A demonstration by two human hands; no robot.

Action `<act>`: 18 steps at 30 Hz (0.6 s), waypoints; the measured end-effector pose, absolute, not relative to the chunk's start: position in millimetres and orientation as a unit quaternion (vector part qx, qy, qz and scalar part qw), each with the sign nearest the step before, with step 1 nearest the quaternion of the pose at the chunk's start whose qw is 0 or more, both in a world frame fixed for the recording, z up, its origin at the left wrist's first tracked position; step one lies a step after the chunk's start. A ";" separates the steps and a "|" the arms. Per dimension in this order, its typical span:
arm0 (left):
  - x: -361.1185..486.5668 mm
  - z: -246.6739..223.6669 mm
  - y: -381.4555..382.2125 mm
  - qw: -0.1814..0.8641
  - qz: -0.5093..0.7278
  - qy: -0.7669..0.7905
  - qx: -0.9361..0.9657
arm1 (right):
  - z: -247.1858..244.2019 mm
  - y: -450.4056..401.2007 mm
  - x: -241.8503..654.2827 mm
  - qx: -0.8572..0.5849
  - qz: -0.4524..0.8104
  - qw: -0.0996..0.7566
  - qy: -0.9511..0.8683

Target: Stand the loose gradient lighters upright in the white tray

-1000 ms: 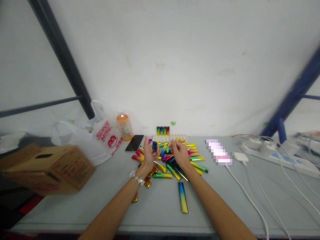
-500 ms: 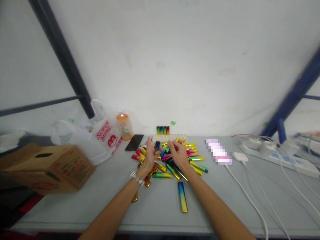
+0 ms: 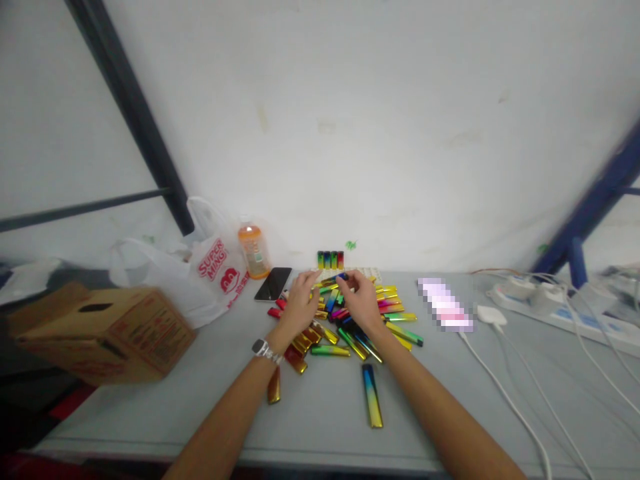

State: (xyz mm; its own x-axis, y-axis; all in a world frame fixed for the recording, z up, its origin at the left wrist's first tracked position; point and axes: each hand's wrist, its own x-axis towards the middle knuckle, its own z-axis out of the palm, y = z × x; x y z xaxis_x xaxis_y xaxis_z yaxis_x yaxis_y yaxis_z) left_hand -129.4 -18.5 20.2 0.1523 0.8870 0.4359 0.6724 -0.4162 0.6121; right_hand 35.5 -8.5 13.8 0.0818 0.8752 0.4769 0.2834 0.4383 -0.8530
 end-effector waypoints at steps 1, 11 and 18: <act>-139.0 22.8 -16.9 0.085 0.354 0.550 0.751 | 16.5 -3.3 35.2 -0.464 0.253 0.571 -0.628; -164.4 20.3 -13.9 0.018 0.158 0.593 0.789 | 26.7 85.7 -6.7 -0.420 0.145 0.492 -0.749; -159.4 19.6 -11.8 0.027 0.171 0.564 0.807 | 34.6 115.0 -22.1 -0.452 0.049 0.357 -0.816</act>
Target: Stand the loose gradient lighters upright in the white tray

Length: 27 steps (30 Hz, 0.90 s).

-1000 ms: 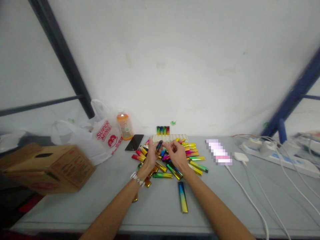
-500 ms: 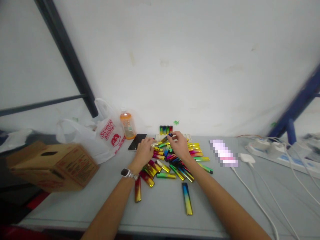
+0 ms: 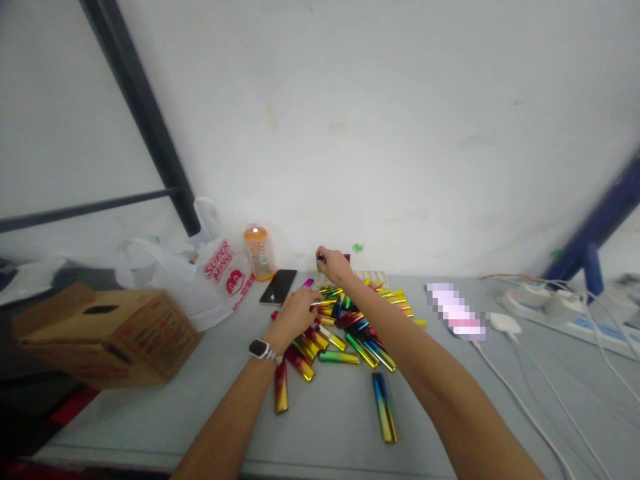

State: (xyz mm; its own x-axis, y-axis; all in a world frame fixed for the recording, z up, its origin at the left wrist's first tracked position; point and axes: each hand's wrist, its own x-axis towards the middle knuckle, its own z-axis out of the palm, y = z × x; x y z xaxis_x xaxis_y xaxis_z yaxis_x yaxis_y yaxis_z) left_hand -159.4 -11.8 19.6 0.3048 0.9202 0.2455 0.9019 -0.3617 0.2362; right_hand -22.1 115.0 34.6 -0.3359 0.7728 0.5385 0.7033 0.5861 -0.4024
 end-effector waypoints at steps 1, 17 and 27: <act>-159.9 18.5 -10.8 0.034 0.175 0.558 0.810 | 35.1 118.0 -22.7 -0.455 0.045 0.347 -0.819; -149.5 21.0 0.4 0.288 0.562 0.463 0.622 | 48.8 126.4 -26.7 -0.490 -0.073 0.257 -0.830; -139.9 6.8 6.9 0.401 0.610 0.433 0.529 | 53.5 141.1 -22.1 -0.449 -0.016 0.224 -0.865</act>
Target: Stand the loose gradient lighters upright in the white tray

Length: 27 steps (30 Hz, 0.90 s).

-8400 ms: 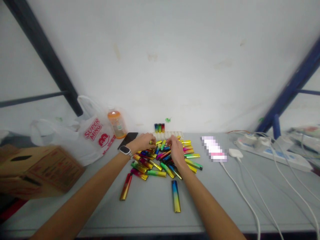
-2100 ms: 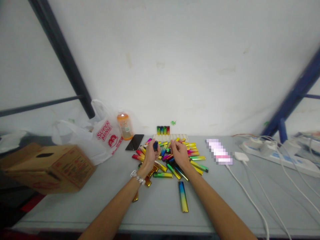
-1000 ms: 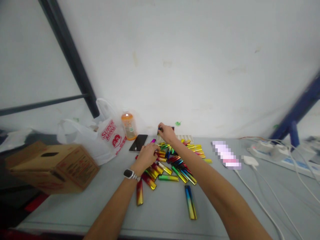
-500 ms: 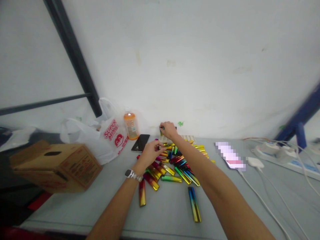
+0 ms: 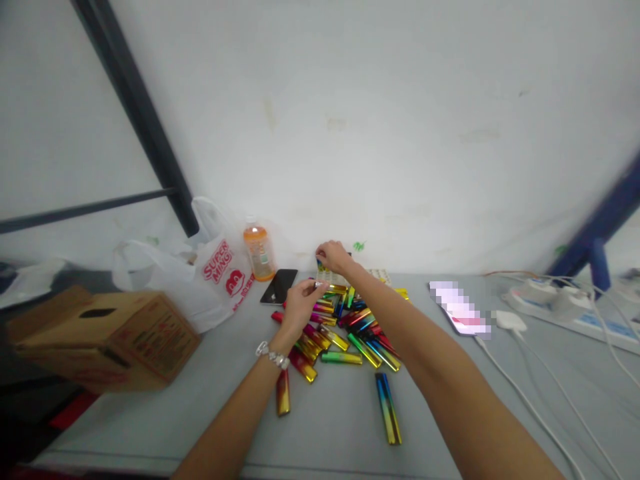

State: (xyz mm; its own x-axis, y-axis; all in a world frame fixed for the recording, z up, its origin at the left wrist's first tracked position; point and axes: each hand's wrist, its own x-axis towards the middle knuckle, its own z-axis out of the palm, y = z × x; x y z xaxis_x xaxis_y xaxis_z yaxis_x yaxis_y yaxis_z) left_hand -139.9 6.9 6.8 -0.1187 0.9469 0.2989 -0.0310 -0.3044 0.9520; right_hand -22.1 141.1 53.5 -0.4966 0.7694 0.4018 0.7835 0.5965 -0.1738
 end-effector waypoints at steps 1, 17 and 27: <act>-139.3 6.1 6.8 0.401 0.612 0.436 0.524 | 53.7 140.8 -21.9 -0.447 -0.022 0.220 -0.867; -124.5 5.4 0.7 0.471 0.657 0.359 0.467 | 41.9 111.7 -3.8 -0.428 -0.221 0.115 -0.869; -113.6 10.5 -11.2 0.518 0.606 0.370 0.478 | 40.6 107.6 -0.9 -0.423 -0.231 0.079 -0.873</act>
State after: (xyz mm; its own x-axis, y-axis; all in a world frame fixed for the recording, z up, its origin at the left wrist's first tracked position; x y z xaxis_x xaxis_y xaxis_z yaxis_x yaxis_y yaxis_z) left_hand -113.6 -11.2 10.5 -0.0074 0.9807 0.1955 -0.2735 -0.1900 0.9429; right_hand -0.9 107.6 40.6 -0.6297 0.7014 0.3339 0.7747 0.5352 0.3366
